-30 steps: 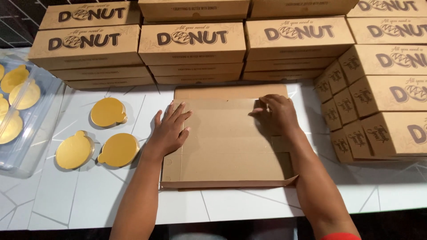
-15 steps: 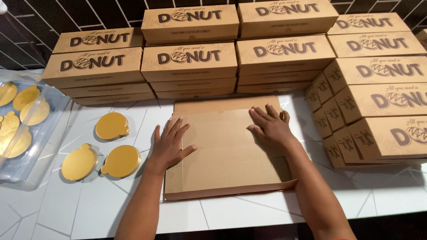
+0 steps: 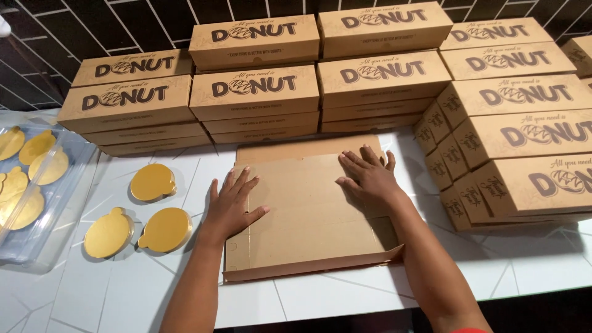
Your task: Assembling cardboard donut boxes from flat sheets by folding and tucking flaps.
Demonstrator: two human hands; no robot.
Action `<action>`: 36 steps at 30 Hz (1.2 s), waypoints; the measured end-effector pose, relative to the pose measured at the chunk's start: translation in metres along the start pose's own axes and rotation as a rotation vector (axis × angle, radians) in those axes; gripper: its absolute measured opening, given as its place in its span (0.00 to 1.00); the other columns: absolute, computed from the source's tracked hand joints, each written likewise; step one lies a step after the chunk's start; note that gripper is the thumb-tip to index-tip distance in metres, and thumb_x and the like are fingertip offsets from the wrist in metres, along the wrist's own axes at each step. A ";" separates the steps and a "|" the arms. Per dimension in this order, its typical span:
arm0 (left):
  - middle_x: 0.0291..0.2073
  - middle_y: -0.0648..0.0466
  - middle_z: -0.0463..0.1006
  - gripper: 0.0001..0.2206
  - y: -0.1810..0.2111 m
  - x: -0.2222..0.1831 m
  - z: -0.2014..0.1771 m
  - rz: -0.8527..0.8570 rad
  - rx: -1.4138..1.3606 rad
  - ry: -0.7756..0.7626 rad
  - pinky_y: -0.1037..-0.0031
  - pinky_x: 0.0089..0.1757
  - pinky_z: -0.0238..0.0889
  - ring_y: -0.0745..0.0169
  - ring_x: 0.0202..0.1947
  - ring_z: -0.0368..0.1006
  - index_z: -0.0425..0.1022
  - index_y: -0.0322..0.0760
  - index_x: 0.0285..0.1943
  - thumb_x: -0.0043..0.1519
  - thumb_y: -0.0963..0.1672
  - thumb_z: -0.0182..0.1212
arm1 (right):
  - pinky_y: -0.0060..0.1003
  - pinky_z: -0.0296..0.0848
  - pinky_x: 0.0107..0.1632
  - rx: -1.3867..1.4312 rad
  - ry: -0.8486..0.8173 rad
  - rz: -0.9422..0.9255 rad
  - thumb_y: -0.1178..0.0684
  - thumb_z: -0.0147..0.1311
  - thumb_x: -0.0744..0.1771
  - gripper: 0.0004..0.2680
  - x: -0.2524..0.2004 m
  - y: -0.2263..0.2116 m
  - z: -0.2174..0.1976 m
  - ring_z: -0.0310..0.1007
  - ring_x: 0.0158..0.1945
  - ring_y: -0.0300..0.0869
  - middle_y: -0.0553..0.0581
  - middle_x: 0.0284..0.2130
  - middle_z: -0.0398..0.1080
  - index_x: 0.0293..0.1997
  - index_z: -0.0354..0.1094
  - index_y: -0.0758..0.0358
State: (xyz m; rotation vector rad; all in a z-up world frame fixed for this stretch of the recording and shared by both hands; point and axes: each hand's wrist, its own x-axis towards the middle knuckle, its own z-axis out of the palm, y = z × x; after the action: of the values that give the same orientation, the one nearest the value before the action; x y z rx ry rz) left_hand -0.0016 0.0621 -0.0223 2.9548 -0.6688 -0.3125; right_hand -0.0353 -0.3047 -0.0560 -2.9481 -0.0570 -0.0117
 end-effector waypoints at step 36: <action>0.79 0.53 0.50 0.34 -0.013 0.006 0.009 0.010 -0.110 0.045 0.38 0.68 0.29 0.42 0.78 0.42 0.59 0.59 0.76 0.60 0.62 0.51 | 0.66 0.39 0.68 0.169 0.002 -0.076 0.39 0.44 0.71 0.17 -0.022 0.003 -0.012 0.51 0.75 0.52 0.45 0.70 0.62 0.70 0.63 0.38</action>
State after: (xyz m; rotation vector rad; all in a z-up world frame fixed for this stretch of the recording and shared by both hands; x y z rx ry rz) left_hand 0.0075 0.0705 -0.0340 2.8444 -0.6399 -0.2725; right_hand -0.0570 -0.3112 -0.0449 -2.7751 -0.1613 -0.0201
